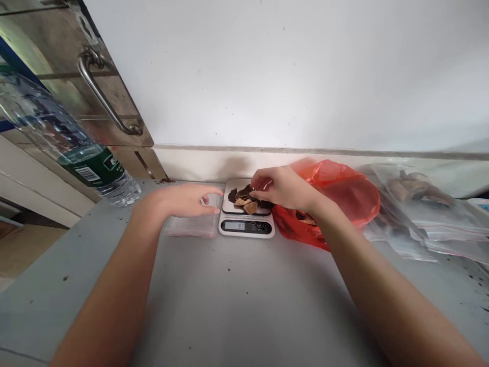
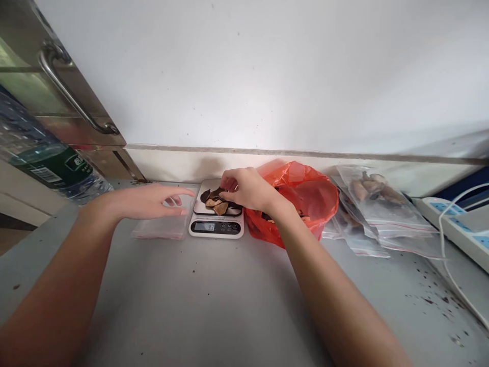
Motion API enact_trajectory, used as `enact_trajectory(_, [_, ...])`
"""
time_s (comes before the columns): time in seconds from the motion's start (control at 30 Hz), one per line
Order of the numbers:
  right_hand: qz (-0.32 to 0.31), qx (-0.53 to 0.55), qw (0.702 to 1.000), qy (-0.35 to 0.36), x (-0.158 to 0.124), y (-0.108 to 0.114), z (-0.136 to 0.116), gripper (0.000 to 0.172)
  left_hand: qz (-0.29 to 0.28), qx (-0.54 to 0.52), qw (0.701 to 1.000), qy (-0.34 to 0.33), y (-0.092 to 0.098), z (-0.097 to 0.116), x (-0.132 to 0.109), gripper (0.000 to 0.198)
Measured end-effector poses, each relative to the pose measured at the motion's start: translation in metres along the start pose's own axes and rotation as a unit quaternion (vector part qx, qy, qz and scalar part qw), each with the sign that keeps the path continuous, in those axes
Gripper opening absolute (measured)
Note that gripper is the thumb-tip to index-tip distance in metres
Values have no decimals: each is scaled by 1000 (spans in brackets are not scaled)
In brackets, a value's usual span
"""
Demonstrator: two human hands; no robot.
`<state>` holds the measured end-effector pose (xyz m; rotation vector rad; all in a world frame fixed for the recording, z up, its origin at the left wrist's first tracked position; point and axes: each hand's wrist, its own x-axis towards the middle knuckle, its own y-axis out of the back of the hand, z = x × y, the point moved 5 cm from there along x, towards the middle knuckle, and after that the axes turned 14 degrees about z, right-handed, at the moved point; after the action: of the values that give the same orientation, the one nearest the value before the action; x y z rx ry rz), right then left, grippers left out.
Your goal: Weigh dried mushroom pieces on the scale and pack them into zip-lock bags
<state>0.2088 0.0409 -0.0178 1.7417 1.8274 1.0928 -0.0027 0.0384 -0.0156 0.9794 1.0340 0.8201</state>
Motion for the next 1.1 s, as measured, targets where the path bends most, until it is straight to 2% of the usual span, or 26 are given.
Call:
enact_trajectory(0.17, [42,18,999,24,-1,12,-2,12,-33,26,999,30,1,-6,-4,68])
enact_trajectory(0.3, [26,-25,999,15,-4,21,-3,14,-70,31,996,44,-4,-13,-6,66])
enact_trajectory(0.53, [4,-49,999,12,-6,22,-3,12,-59,10,998,12,-10,-21,2,38])
enact_trajectory(0.67, [11,-54,998,26,-5,25,-2,13,-56,-8,998,5,-3,-30,0,32])
enact_trajectory(0.77, [30,-34,998,36,-5,24,-2,11,-7,-25,1000,5,8,-30,-3,38])
enact_trajectory(0.87, [29,36,997,69,-7,17,-12,27,99,-51,994,6,26,-20,-8,47])
enact_trajectory(0.93, [-7,90,991,98,-10,8,-22,40,167,-74,983,-6,36,-8,-14,45])
enact_trajectory(1.0, [-56,113,984,129,-14,-3,-32,46,218,-104,970,-40,43,5,-19,40])
enact_trajectory(1.1, [-76,104,979,160,-18,-13,-42,30,303,-138,942,-48,50,14,-25,31])
